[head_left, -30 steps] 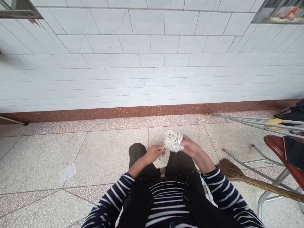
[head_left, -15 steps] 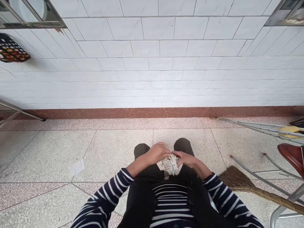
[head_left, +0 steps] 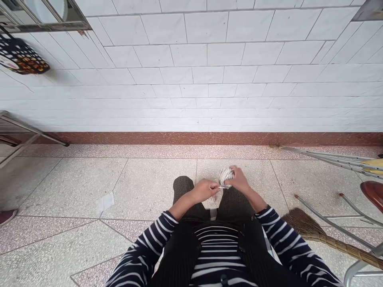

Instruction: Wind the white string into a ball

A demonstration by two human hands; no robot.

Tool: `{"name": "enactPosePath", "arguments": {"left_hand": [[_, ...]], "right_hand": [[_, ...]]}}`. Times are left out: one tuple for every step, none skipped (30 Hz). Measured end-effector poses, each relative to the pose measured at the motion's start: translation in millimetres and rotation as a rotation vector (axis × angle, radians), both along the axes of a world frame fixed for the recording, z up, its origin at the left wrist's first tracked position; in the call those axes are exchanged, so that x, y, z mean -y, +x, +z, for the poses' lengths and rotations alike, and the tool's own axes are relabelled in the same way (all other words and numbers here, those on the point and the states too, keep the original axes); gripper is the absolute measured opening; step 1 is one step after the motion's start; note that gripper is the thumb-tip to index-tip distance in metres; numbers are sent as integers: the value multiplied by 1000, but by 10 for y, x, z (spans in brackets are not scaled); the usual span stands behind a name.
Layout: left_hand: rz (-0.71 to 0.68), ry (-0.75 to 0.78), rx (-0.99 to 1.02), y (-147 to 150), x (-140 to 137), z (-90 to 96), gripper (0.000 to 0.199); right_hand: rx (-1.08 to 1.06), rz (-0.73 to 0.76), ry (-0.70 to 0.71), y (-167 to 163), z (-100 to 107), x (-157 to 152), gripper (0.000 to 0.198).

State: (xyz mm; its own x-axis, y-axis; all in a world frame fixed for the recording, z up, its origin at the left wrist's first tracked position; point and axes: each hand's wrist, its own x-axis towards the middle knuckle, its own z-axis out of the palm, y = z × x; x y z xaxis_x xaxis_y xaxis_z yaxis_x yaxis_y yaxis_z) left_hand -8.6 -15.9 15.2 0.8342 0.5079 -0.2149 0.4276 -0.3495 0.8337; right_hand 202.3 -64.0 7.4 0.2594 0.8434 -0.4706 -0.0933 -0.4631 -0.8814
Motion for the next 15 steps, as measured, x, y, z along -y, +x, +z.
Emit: {"name": "enactPosePath", "arguments": {"left_hand": [[-8, 96, -8, -19, -69, 50, 27], [-21, 184, -8, -42, -144, 86, 24], [-37, 250, -2, -68, -216, 106, 21], [-47, 288, 12, -93, -281, 107, 19], [-45, 291, 31, -116, -335, 92, 20], [-33, 263, 50, -134, -373, 60, 22], [-9, 213, 65, -146, -394, 13, 24], [26, 149, 78, -151, -396, -47, 27], [66, 81, 88, -149, -377, -116, 30], [102, 19, 91, -141, -338, -190, 31], [125, -30, 83, -129, -282, -264, 32], [129, -65, 67, -115, -213, -331, 32], [115, -87, 45, -102, -136, -386, 33], [85, -100, 21, -90, -60, -422, 34], [49, -103, 2, -82, 7, -438, 36]], "right_hand": [[-10, 56, -31, -62, -60, 46, 74], [-38, 121, -60, -124, -107, 106, 70], [-77, 186, -86, -181, -135, 175, 66], [-118, 245, -105, -227, -145, 245, 61], [-173, 297, -110, -261, -137, 313, 58], [-248, 339, -97, -279, -111, 372, 56], [-338, 366, -65, -281, -71, 418, 55], [-431, 373, -17, -267, -19, 449, 56], [-512, 355, 39, -237, 41, 461, 58], [-573, 318, 92, -191, 103, 452, 61], [-600, 263, 136, -131, 163, 421, 63], [-583, 197, 166, -58, 215, 369, 65], [-533, 133, 182, 21, 253, 300, 65], [-444, 81, 177, 102, 272, 220, 65], [-325, 42, 154, 176, 270, 136, 65]]}}
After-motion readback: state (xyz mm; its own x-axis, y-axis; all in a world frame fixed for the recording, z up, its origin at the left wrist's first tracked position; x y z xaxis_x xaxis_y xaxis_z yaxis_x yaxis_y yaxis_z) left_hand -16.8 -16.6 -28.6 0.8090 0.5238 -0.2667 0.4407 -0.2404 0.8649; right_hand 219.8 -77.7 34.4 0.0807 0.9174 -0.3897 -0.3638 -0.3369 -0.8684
